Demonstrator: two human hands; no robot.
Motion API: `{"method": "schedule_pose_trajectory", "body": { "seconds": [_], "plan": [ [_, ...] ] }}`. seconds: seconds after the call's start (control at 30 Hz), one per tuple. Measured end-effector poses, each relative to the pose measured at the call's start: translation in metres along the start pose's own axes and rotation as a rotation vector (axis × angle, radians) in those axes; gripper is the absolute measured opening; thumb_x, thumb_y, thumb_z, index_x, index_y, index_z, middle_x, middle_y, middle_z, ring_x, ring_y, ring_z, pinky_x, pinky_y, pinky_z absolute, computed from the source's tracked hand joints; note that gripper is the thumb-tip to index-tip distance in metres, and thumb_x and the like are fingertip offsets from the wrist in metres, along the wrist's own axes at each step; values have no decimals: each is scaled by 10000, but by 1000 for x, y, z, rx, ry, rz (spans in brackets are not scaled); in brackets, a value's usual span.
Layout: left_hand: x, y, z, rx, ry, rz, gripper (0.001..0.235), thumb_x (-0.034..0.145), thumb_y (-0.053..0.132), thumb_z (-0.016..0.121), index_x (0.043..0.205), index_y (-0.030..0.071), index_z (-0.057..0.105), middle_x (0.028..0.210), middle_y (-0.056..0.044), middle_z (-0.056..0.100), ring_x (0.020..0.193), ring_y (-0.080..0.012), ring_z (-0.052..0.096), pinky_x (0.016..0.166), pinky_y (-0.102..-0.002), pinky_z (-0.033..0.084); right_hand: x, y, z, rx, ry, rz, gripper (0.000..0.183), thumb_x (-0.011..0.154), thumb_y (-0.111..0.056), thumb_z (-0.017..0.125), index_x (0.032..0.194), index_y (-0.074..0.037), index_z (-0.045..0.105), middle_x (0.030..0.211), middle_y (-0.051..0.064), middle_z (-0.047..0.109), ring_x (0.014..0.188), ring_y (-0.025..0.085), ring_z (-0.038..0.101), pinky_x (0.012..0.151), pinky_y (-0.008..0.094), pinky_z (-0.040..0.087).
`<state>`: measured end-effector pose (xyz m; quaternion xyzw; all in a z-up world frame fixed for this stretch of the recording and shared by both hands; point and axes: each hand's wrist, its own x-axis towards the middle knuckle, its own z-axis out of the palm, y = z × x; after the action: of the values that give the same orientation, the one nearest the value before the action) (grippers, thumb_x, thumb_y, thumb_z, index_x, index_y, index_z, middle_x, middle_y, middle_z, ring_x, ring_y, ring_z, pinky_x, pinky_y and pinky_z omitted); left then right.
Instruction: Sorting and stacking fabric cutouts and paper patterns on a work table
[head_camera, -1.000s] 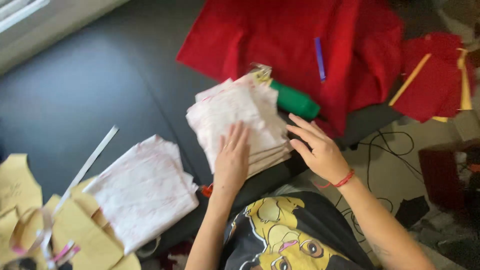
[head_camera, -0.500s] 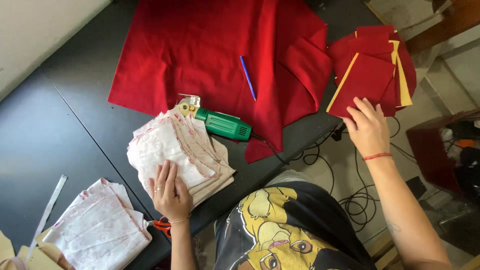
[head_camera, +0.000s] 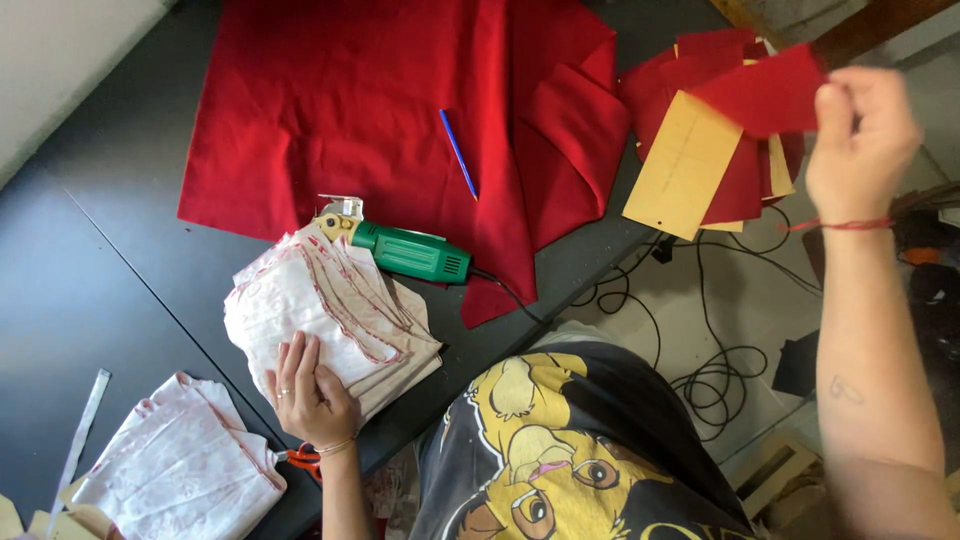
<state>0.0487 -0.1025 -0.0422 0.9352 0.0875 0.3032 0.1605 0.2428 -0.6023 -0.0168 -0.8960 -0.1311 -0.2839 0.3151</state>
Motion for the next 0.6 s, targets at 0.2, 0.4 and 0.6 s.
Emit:
{"method": "schedule_pose_trajectory", "body": {
  "seconds": [0.2,0.4,0.6],
  "plan": [
    [2,2,-1,-2,3,-4,287,821,-61,437,1015,43,621,1117,-130,584,1105,-303,532,1002,-405,309,-13,-44,-1,-171,-140,-8,67,1012,61,528,1047,66,586,968,207,624,799,371,577,708,433,433],
    [1,0,0,5,0,-29,297,802,-33,435,1013,66,618,1114,-110,587,1104,-281,532,1004,-391,296,-64,-82,42,-110,-443,99,49,853,37,527,901,39,537,1150,191,561,1064,322,537,961,486,386],
    [3,1,1,10,20,-22,289,805,-46,437,999,59,625,1096,-111,594,1089,-289,543,997,-396,313,-74,-78,47,-278,-608,-25,568,615,-60,702,1134,28,488,1342,167,352,1225,360,363,954,578,328]
  ]
}}
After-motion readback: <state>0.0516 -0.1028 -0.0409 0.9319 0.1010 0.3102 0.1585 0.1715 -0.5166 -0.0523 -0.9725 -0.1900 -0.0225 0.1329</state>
